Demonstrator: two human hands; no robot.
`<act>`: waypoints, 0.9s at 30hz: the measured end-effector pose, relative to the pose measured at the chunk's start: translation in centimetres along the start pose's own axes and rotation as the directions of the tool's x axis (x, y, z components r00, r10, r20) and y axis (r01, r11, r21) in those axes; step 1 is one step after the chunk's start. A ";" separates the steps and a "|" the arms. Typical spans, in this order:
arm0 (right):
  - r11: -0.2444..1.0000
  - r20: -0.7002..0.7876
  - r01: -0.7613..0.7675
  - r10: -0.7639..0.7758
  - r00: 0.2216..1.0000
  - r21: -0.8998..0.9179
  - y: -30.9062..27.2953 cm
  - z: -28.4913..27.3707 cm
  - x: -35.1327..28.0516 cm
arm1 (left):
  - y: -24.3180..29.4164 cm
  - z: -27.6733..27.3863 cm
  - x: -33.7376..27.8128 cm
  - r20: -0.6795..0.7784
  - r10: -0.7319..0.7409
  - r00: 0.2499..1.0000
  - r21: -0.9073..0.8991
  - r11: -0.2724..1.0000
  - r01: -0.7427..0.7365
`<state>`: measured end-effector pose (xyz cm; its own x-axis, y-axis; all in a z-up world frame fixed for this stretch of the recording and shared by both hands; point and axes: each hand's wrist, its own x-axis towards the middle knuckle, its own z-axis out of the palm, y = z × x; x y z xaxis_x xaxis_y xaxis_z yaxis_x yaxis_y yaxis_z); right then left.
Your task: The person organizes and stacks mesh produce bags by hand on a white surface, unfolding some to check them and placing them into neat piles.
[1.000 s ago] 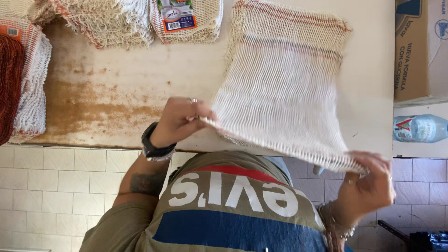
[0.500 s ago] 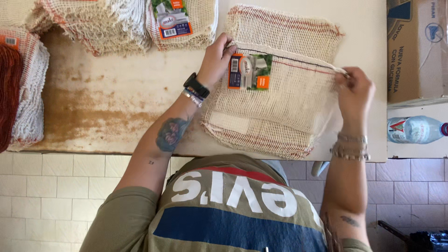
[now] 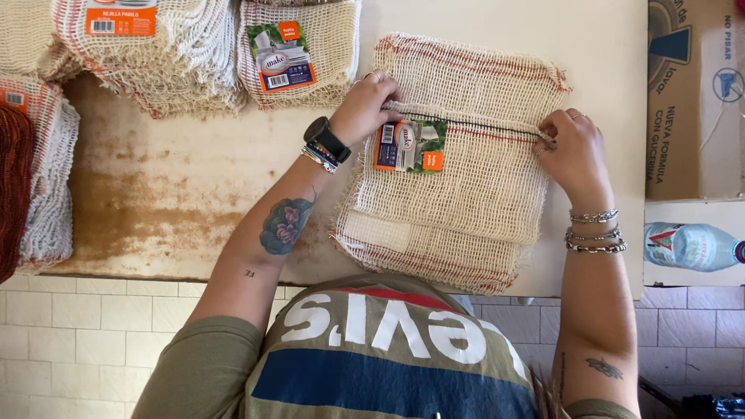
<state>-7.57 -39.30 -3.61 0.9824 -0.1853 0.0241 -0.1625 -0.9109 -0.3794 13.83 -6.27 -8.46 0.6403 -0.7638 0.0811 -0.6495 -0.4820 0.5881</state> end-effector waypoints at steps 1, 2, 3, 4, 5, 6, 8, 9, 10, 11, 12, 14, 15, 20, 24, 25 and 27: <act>1.000 0.020 -0.011 0.011 1.000 0.022 -0.4 -0.5 -0.1 | 0.1 -0.1 0.0 0.019 -0.008 1.000 0.025 1.000 0.007; 0.999 0.039 -0.022 0.020 0.999 0.043 -0.8 -1.0 -0.2 | 0.3 -0.3 0.0 0.035 -0.015 0.999 0.049 0.999 0.014; 0.999 0.041 -0.021 0.019 0.999 0.042 -1.0 -1.4 -0.2 | 0.7 -0.6 -0.2 0.034 -0.017 0.999 0.047 0.999 0.016; 0.994 0.068 -0.064 0.057 0.996 0.094 -1.3 -1.8 -0.3 | 1.1 -0.9 -0.4 0.024 0.005 1.000 0.054 0.999 -0.007; 0.984 0.096 -0.107 0.094 0.991 0.144 -1.6 -2.3 -0.4 | 1.5 -1.3 -0.7 0.014 0.028 1.000 0.061 0.998 -0.029; 0.984 0.096 -0.105 0.092 0.991 0.143 -1.4 -2.4 -0.3 | 1.9 -1.7 -0.9 0.012 0.027 1.000 0.061 0.998 -0.028; 0.958 0.154 -0.193 0.163 0.975 0.210 -1.0 -2.6 -0.2 | 2.9 -2.7 -1.4 -0.076 0.114 0.991 0.206 0.974 -0.097; 0.959 0.154 -0.191 0.161 0.975 0.209 -0.4 -2.4 -0.2 | 3.5 -3.3 -1.7 -0.078 0.113 0.990 0.206 0.974 -0.095; 0.975 0.126 -0.111 0.087 0.988 0.195 0.2 -2.3 -0.3 | 4.1 -4.0 -2.1 -0.104 0.136 0.985 0.208 0.972 -0.112; 0.983 0.099 -0.029 0.012 0.995 0.179 0.7 -2.2 -0.4 | 4.7 -4.6 -2.4 -0.130 0.159 0.979 0.210 0.969 -0.129; 0.984 0.099 -0.027 0.010 0.995 0.176 0.6 -2.2 -0.5 | 5.7 -5.4 -3.0 -0.134 0.158 0.978 0.209 0.970 -0.128; 0.982 0.034 0.046 -0.053 0.998 0.184 0.4 -2.3 -0.7 | 7.6 -7.3 -4.1 -0.161 0.267 0.950 0.308 0.928 -0.209; 0.982 0.030 0.051 -0.057 0.998 0.181 -0.5 -3.0 -1.0 | 8.0 -7.4 -4.5 -0.166 0.269 0.949 0.311 0.927 -0.209; 0.947 0.021 0.271 -0.278 0.960 0.172 -4.4 -4.5 -2.0 | 10.8 -8.1 -6.2 -0.142 0.560 0.816 0.217 0.822 -0.526; 0.928 0.009 0.367 -0.368 0.930 0.059 -3.6 -3.1 -2.6 | 14.1 -9.9 -8.7 -0.105 0.612 0.784 0.170 0.788 -0.592; 0.936 -0.045 0.352 -0.351 0.935 0.018 -3.3 -3.1 -3.0 | 14.2 -10.1 -9.2 -0.121 0.599 0.792 0.191 0.797 -0.573; 0.941 -0.103 0.339 -0.339 0.935 -0.026 -2.9 -3.7 -3.8 | 13.5 -10.2 -9.5 -0.141 0.587 0.797 0.216 0.804 -0.554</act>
<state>-11.19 -37.28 0.81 0.9642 0.0979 0.2464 0.1774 -0.9290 -0.3247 3.17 -1.15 6.93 0.1866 -0.8313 0.5236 -0.9655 -0.0566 0.2542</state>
